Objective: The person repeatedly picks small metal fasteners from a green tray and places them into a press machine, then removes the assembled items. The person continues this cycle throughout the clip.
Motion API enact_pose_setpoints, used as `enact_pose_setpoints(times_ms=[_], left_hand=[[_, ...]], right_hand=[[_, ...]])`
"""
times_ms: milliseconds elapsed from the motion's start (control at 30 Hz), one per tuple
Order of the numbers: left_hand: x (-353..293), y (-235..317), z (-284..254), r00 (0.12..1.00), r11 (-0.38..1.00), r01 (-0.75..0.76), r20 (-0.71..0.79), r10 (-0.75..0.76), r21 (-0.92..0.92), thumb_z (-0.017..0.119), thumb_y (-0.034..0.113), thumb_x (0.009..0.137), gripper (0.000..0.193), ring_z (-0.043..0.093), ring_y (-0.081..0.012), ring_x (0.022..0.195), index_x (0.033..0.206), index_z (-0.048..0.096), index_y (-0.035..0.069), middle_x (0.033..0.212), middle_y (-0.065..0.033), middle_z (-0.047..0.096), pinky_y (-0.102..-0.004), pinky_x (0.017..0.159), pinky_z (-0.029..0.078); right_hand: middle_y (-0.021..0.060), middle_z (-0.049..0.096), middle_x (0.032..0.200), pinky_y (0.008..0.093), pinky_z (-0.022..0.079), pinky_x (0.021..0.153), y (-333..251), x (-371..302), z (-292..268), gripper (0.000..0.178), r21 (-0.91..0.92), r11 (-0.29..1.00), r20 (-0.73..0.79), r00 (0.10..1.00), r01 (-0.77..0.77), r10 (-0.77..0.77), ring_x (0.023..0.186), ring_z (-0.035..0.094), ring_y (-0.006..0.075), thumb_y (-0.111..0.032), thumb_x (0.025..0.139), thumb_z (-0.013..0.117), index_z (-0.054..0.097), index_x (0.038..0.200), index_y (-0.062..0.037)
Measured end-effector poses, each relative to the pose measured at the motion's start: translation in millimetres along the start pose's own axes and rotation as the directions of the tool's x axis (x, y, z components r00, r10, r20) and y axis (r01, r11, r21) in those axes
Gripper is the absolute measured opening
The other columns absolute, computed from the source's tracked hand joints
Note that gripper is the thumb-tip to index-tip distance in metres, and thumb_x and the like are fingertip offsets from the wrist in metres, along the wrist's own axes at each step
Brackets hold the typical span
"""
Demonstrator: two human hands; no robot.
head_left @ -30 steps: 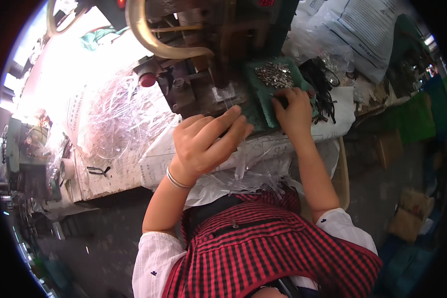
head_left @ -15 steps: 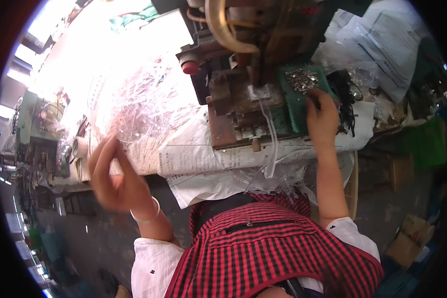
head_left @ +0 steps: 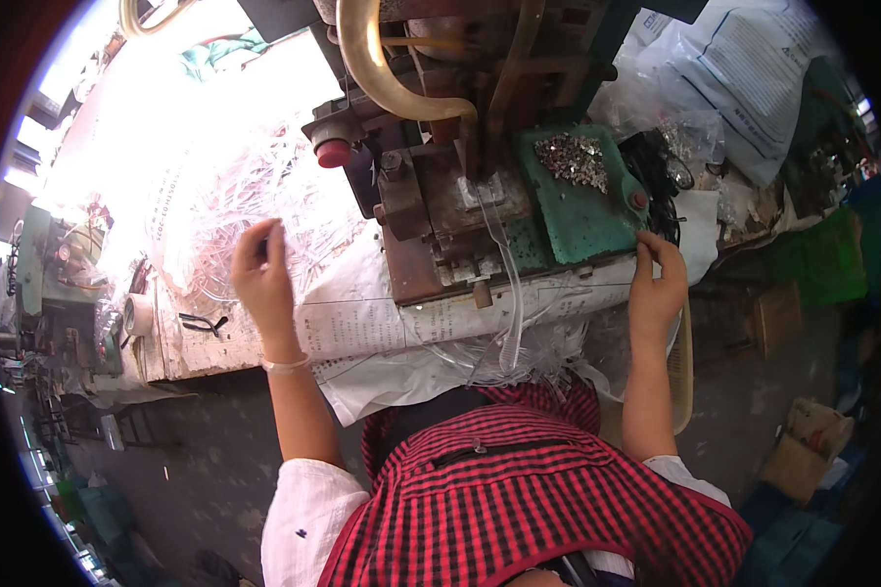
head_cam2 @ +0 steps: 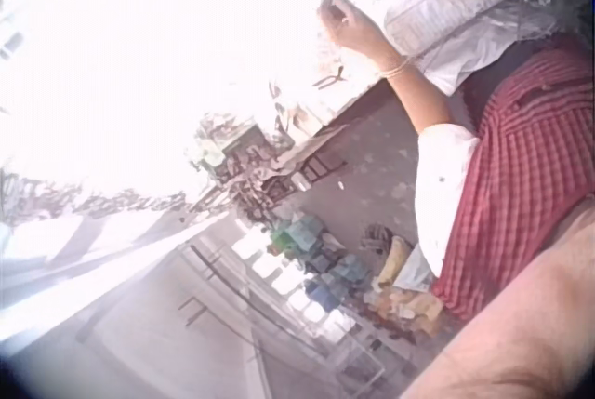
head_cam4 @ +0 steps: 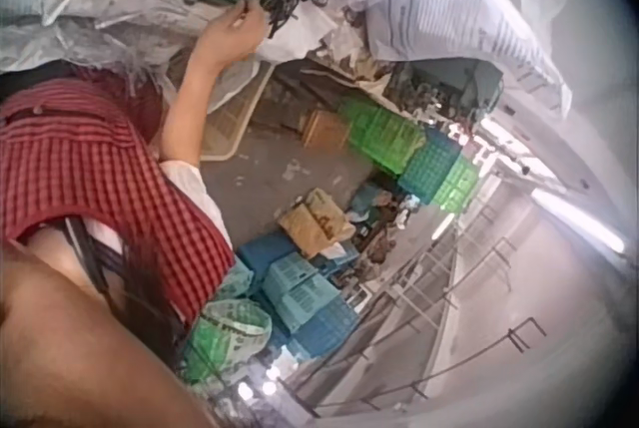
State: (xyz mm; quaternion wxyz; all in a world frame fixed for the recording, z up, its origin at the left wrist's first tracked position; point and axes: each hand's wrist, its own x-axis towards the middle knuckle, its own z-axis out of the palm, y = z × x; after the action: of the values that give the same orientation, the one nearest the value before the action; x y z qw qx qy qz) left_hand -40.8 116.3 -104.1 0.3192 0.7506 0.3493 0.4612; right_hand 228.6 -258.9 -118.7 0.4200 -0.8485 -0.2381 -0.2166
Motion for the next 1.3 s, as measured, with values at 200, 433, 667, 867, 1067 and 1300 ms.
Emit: enact_pose_setpoints(times_ms=[200, 433, 667, 867, 1067, 1300], left_hand=[[-6.0, 24.7, -9.5, 0.989, 0.989, 0.116, 0.101, -0.107, -0.09, 0.068, 0.006, 0.101, 0.012, 0.063, -0.0042, 0.072, 0.091, 0.064, 0.0, 0.088, -0.0012, 0.068, -0.0199, 0.062, 0.049], [-27.8, 29.7, 42.7, 0.99, 0.963, 0.132, 0.079, -0.117, -0.236, 0.068, 0.009, 0.102, 0.008, 0.067, -0.0068, 0.071, 0.104, 0.069, 0.001, 0.089, -0.0068, 0.075, -0.0192, 0.056, 0.047], [-18.1, 104.9, 35.6, 0.98, 0.89, -0.19, -0.141, 0.144, -0.414, 0.064, 0.0, 0.102, 0.008, 0.071, -0.0147, 0.081, 0.108, 0.065, -0.005, 0.102, -0.0174, 0.076, -0.0225, 0.063, 0.056], [-32.1, 157.5, 23.7, 0.723, 0.692, -0.682, -0.078, 0.686, -0.235, 0.073, 0.004, 0.095, 0.02, 0.074, -0.0251, 0.081, 0.111, 0.063, 0.0, 0.107, -0.024, 0.074, -0.0332, 0.069, 0.063], [-37.2, 165.9, 74.2, 0.442, 0.455, -0.887, 0.137, 0.886, -0.084, 0.087, 0.01, 0.075, 0.025, 0.059, -0.0119, 0.059, 0.095, 0.072, 0.006, 0.105, -0.0097, 0.075, -0.0266, 0.051, 0.048], [-31.7, 152.4, 93.6, 0.365, 0.377, -0.92, 0.112, 0.924, -0.11, 0.087, 0.012, 0.075, 0.023, 0.056, -0.0081, 0.056, 0.092, 0.072, 0.008, 0.103, -0.007, 0.075, -0.0239, 0.048, 0.043]], right_hand=[[0.0119, 0.072, 0.1, 0.0372, 0.053, 0.085, -80.2, 28.6, 20.4, 0.017, 0.342, 0.927, 0.04, 0.983, 0.155, -0.179, 0.093, 0.069, 0.0297, 0.003, 0.088, 0.069, 0.074, 0.103, -0.0029], [0.0086, 0.073, 0.098, 0.0326, 0.054, 0.084, -147.0, 49.5, 79.3, 0.018, 0.661, 0.749, 0.039, 0.994, 0.048, -0.098, 0.094, 0.071, 0.023, 0.002, 0.085, 0.074, 0.071, 0.103, -0.002], [0.0092, 0.073, 0.109, 0.0269, 0.053, 0.087, -162.6, 38.7, 75.0, 0.04, 0.855, 0.463, 0.248, 0.968, -0.234, 0.033, 0.097, 0.07, 0.0146, 0.003, 0.087, 0.074, 0.061, 0.125, -0.0003], [0.0112, 0.071, 0.117, 0.032, 0.051, 0.096, -183.2, 44.3, 44.6, 0.048, 0.837, 0.447, 0.367, 0.93, -0.315, -0.032, 0.11, 0.068, 0.0177, 0.005, 0.089, 0.066, 0.056, 0.136, 0.0009], [0.0121, 0.073, 0.116, 0.0366, 0.053, 0.096, -107.2, 68.9, 49.9, 0.048, 0.579, 0.808, 0.232, 0.972, -0.106, -0.039, 0.112, 0.069, 0.0234, 0.003, 0.087, 0.065, 0.062, 0.134, -0.0051], [0.0111, 0.071, 0.094, 0.0445, 0.051, 0.086, -27.1, 45.1, 60.8, 0.013, 0.017, 0.993, 0.192, 0.974, 0.119, -0.12, 0.097, 0.065, 0.0328, -0.011, 0.084, 0.075, 0.074, 0.097, -0.0082]])
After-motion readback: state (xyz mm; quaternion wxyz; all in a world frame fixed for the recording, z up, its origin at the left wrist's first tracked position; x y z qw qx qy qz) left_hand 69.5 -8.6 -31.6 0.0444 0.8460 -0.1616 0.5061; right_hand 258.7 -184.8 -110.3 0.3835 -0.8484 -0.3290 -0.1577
